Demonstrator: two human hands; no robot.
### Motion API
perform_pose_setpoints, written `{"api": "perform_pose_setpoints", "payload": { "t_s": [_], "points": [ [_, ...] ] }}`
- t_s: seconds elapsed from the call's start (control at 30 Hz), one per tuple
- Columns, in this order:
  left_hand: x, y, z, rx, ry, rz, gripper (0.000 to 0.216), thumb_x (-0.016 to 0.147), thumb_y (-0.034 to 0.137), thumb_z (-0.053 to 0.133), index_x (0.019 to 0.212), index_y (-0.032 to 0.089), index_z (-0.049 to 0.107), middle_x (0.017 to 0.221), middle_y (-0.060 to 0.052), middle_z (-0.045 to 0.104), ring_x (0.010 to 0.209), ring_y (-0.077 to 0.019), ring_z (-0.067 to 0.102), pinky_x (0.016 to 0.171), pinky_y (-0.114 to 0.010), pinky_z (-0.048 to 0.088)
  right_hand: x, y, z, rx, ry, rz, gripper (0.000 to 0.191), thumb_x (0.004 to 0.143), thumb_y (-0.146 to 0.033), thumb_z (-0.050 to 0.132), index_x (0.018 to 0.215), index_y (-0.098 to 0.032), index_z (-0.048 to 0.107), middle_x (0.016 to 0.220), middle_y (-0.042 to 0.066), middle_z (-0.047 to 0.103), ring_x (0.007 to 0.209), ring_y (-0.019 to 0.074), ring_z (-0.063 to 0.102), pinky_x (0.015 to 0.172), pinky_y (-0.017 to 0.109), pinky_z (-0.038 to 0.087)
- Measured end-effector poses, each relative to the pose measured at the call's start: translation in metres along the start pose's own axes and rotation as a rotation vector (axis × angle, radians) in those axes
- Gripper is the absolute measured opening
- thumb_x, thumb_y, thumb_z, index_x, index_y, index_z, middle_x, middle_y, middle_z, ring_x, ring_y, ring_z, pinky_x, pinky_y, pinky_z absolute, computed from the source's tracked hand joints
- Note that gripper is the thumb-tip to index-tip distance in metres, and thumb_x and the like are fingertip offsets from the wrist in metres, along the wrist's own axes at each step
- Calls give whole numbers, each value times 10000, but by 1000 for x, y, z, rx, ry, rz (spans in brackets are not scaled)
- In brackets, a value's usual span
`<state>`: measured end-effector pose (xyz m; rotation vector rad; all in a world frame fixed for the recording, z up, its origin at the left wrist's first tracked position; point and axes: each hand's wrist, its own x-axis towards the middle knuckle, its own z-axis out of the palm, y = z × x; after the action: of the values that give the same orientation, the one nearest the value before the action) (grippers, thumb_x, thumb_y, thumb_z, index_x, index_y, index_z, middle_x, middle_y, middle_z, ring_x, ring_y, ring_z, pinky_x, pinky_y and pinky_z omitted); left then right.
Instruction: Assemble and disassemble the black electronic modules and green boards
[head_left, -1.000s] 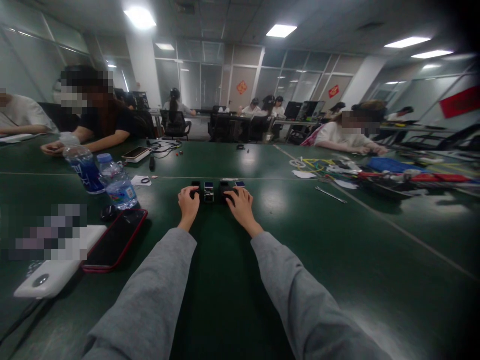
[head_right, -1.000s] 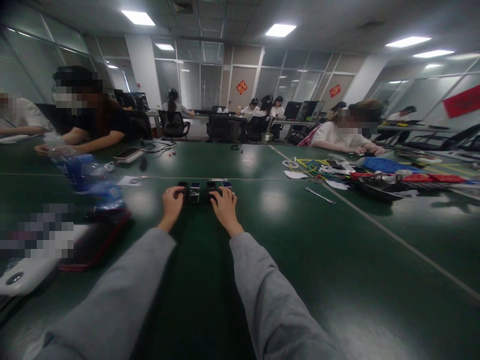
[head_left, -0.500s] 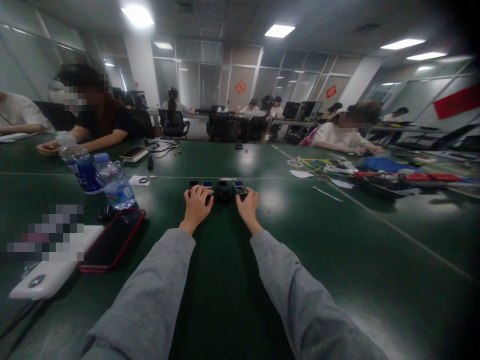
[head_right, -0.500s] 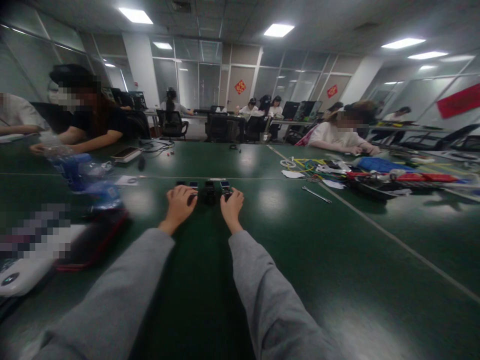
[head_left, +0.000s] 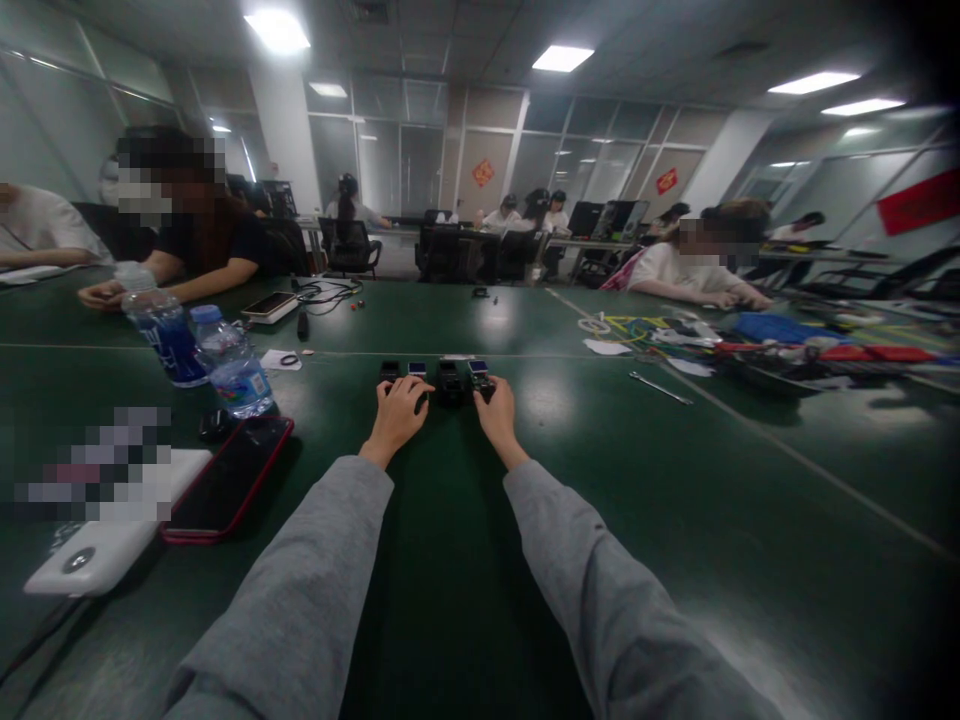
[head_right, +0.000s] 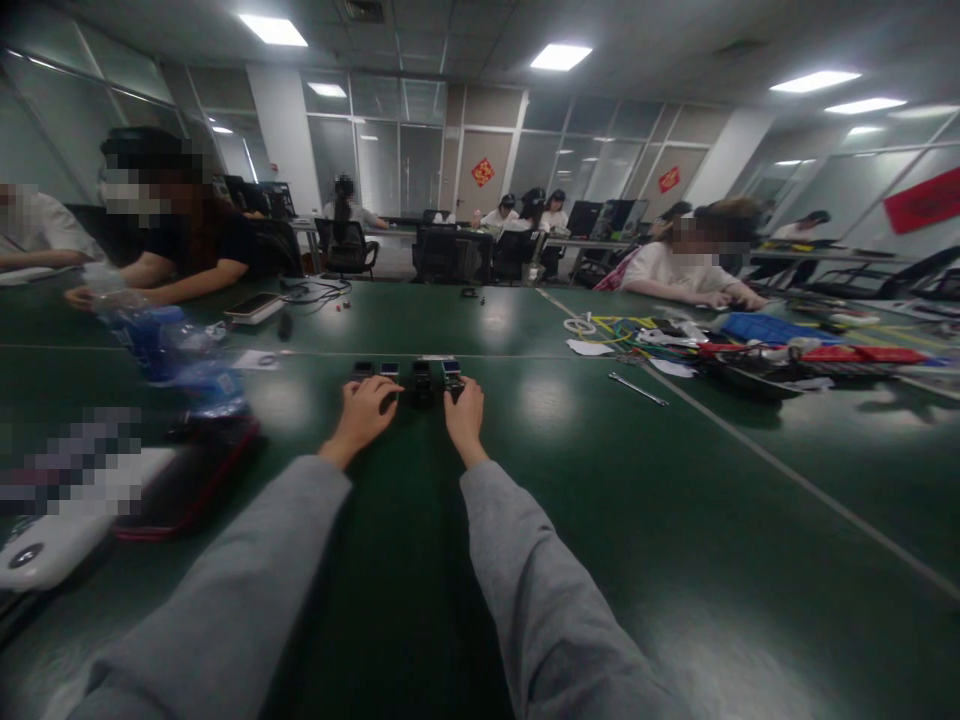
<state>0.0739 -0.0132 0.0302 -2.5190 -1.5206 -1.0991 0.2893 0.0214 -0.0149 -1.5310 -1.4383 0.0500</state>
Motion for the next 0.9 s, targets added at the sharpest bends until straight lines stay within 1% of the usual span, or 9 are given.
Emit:
{"api": "perform_pose_setpoints", "payload": {
  "t_s": [0.13, 0.37, 0.67, 0.8, 0.9],
  "points": [
    [1, 1, 0, -8, 19, -23, 261, 881, 224, 515, 1109, 277, 630, 1184, -76, 612, 1144, -264, 531, 1015, -464, 275, -1, -2, -1, -16, 15, -4, 362, 828, -193, 564, 1182, -130, 521, 1114, 140, 572, 1048, 284, 517, 917, 420, 437],
    [2, 0, -3, -26, 174, -131, 217, 890, 215, 501, 1046, 266, 643, 1152, -66, 621, 1127, -267, 534, 1010, -469, 278, -1, -9, -8, -130, -19, -9, 401, 834, -169, 583, 1224, -120, 503, 1116, 152, 563, 1070, 307, 498, 916, 433, 418],
    [4, -1, -1, -76, 251, -227, 214, 881, 198, 514, 1032, 269, 648, 1146, -60, 626, 1129, -266, 528, 1024, -470, 281, -1, -1, -5, -43, 36, 24, 356, 835, -230, 579, 1170, -127, 517, 1102, 144, 574, 1046, 288, 517, 913, 420, 431],
    [4, -8, 0, -110, 347, -308, 222, 896, 193, 482, 1025, 265, 649, 1124, -60, 620, 1117, -263, 533, 1014, -469, 310, -1, 0, -5, -39, 40, 8, 373, 808, -223, 603, 1162, -133, 527, 1100, 138, 575, 1043, 285, 518, 908, 414, 437],
    [5, -20, 3, -155, 439, -419, 219, 893, 188, 473, 1005, 252, 649, 1101, -61, 617, 1085, -251, 547, 979, -445, 368, 0, 1, -4, -20, 30, 12, 384, 793, -198, 608, 1161, -126, 526, 1094, 136, 579, 1034, 279, 527, 901, 401, 442]
  ]
}}
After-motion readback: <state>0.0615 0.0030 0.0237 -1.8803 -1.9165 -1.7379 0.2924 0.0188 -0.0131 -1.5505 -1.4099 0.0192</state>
